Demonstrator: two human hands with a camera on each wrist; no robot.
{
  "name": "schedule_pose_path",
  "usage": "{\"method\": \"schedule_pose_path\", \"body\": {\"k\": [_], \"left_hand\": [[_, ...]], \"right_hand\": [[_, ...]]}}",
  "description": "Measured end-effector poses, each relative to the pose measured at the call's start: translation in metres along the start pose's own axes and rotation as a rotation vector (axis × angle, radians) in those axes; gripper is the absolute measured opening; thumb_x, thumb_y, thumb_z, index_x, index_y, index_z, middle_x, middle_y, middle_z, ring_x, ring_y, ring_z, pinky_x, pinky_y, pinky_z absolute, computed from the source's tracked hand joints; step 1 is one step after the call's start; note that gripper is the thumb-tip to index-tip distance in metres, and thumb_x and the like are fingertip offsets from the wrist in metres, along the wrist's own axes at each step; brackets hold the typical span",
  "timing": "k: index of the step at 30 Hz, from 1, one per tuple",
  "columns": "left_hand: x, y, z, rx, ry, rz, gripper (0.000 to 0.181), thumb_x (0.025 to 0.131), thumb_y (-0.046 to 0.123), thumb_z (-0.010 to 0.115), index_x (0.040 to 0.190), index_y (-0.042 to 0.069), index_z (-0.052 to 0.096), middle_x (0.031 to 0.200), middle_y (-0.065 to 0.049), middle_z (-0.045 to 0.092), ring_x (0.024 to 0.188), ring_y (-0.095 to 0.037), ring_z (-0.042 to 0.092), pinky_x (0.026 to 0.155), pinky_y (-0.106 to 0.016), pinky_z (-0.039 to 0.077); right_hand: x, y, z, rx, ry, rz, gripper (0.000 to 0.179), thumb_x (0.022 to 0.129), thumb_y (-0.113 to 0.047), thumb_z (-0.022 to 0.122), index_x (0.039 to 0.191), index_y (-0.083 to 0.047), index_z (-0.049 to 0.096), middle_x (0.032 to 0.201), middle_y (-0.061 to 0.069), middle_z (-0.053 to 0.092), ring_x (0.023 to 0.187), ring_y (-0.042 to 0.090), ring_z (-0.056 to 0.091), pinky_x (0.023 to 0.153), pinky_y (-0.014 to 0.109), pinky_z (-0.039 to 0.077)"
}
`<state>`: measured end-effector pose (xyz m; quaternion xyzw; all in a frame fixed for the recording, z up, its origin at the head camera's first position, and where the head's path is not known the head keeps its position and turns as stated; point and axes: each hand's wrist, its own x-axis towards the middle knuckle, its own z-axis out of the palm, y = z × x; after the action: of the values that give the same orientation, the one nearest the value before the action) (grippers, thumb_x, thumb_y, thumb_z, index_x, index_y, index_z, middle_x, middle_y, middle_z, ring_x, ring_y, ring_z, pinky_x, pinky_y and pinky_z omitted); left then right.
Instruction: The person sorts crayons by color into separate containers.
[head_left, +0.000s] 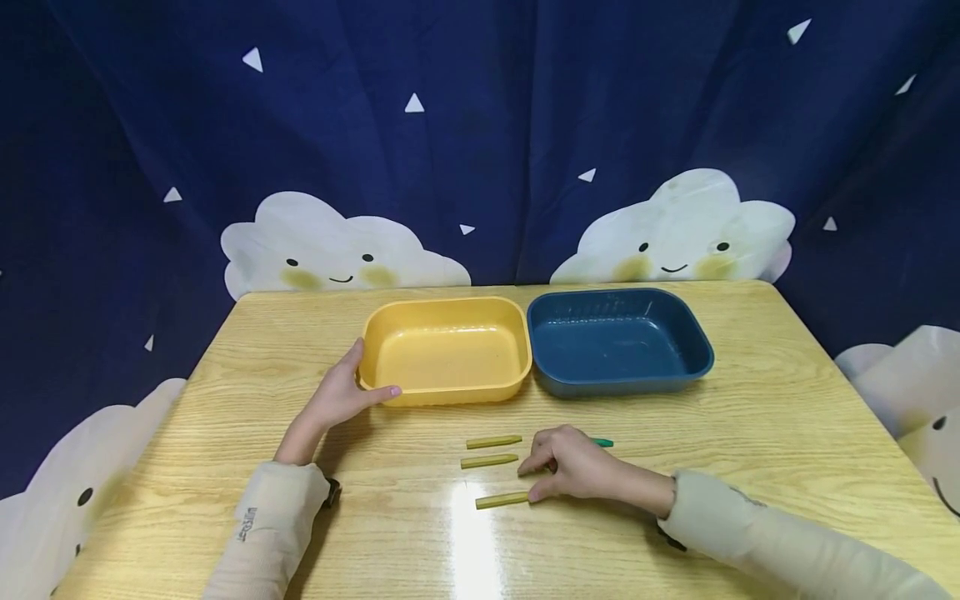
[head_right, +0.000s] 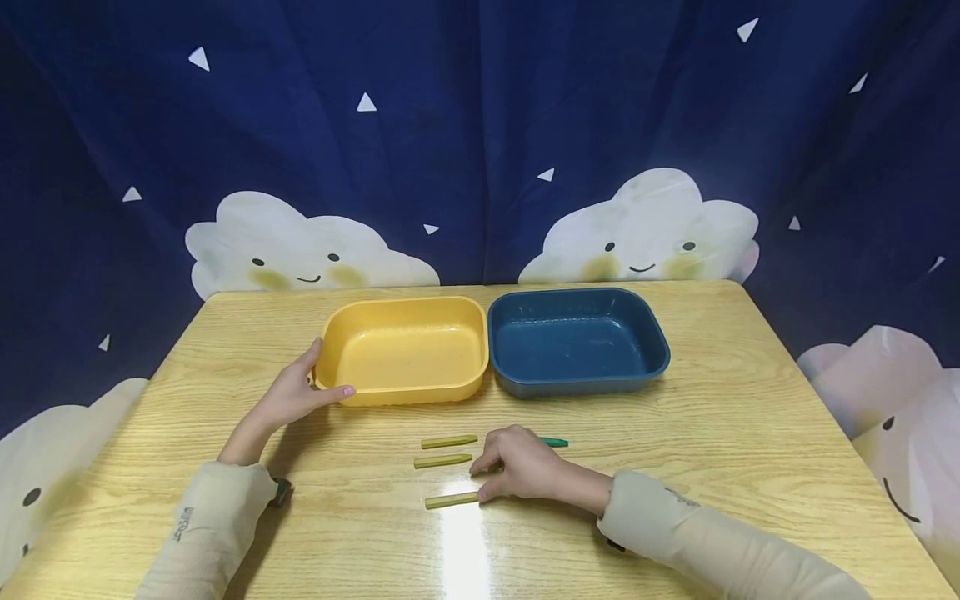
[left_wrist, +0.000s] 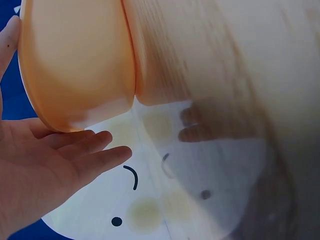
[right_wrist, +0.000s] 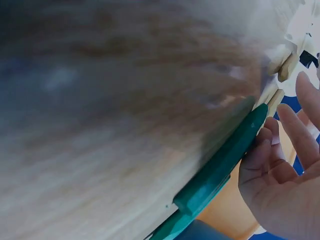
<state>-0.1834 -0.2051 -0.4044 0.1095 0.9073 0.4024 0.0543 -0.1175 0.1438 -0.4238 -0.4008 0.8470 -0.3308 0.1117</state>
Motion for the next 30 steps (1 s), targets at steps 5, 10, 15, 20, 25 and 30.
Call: {"method": "schedule_pose_path", "body": {"k": [5, 10, 15, 20, 25, 30], "left_hand": [[0.0, 0.0, 0.0, -0.003, -0.002, 0.006, 0.108, 0.074, 0.035, 0.075, 0.14, -0.013, 0.003, 0.145, -0.03, 0.008, 0.133, -0.04, 0.013, 0.106, -0.049, 0.018], [0.0, -0.001, 0.0, -0.003, 0.0, 0.017, 0.108, 0.074, 0.035, 0.075, 0.14, -0.013, 0.004, 0.145, -0.03, 0.008, 0.133, -0.04, 0.014, 0.106, -0.049, 0.019], [0.001, -0.001, 0.0, -0.004, 0.003, 0.02, 0.108, 0.074, 0.036, 0.075, 0.14, -0.012, 0.004, 0.145, -0.03, 0.009, 0.133, -0.04, 0.015, 0.106, -0.049, 0.02], [0.001, -0.003, 0.0, -0.001, 0.001, 0.011, 0.109, 0.074, 0.037, 0.075, 0.14, -0.012, 0.004, 0.146, -0.029, 0.007, 0.133, -0.04, 0.014, 0.106, -0.049, 0.019], [0.001, -0.003, 0.0, 0.001, -0.001, 0.006, 0.109, 0.074, 0.037, 0.075, 0.14, -0.013, 0.003, 0.145, -0.03, 0.006, 0.133, -0.04, 0.012, 0.106, -0.048, 0.017], [0.001, -0.003, 0.001, 0.011, -0.007, -0.004, 0.109, 0.074, 0.037, 0.074, 0.14, -0.013, 0.002, 0.145, -0.03, 0.006, 0.133, -0.04, 0.011, 0.107, -0.048, 0.016]], "right_hand": [[0.002, -0.003, 0.001, -0.017, -0.01, 0.013, 0.025, 0.063, -0.02, 0.082, 0.086, -0.011, 0.075, 0.073, -0.007, 0.06, 0.058, 0.003, 0.045, 0.051, 0.014, 0.037], [0.002, -0.006, 0.004, -0.069, 0.004, -0.004, 0.014, 0.063, -0.014, 0.083, 0.072, -0.014, 0.073, 0.067, -0.01, 0.056, 0.058, 0.003, 0.045, 0.053, 0.015, 0.037], [0.002, -0.007, 0.003, -0.08, -0.013, -0.009, 0.01, 0.067, -0.012, 0.08, 0.069, -0.015, 0.072, 0.066, -0.012, 0.054, 0.061, 0.002, 0.045, 0.054, 0.015, 0.038], [0.004, -0.006, -0.001, -0.032, -0.032, -0.034, 0.007, 0.073, -0.012, 0.076, 0.07, -0.014, 0.07, 0.068, -0.012, 0.052, 0.062, 0.002, 0.043, 0.055, 0.015, 0.038], [0.007, -0.006, -0.007, 0.056, -0.019, -0.058, 0.006, 0.079, -0.009, 0.071, 0.075, -0.012, 0.067, 0.069, -0.009, 0.056, 0.06, -0.001, 0.045, 0.054, 0.016, 0.041], [0.01, -0.008, -0.012, 0.23, -0.004, 0.022, 0.005, 0.081, -0.001, 0.066, 0.077, -0.004, 0.066, 0.065, 0.002, 0.062, 0.054, 0.003, 0.053, 0.052, 0.019, 0.047]]}}
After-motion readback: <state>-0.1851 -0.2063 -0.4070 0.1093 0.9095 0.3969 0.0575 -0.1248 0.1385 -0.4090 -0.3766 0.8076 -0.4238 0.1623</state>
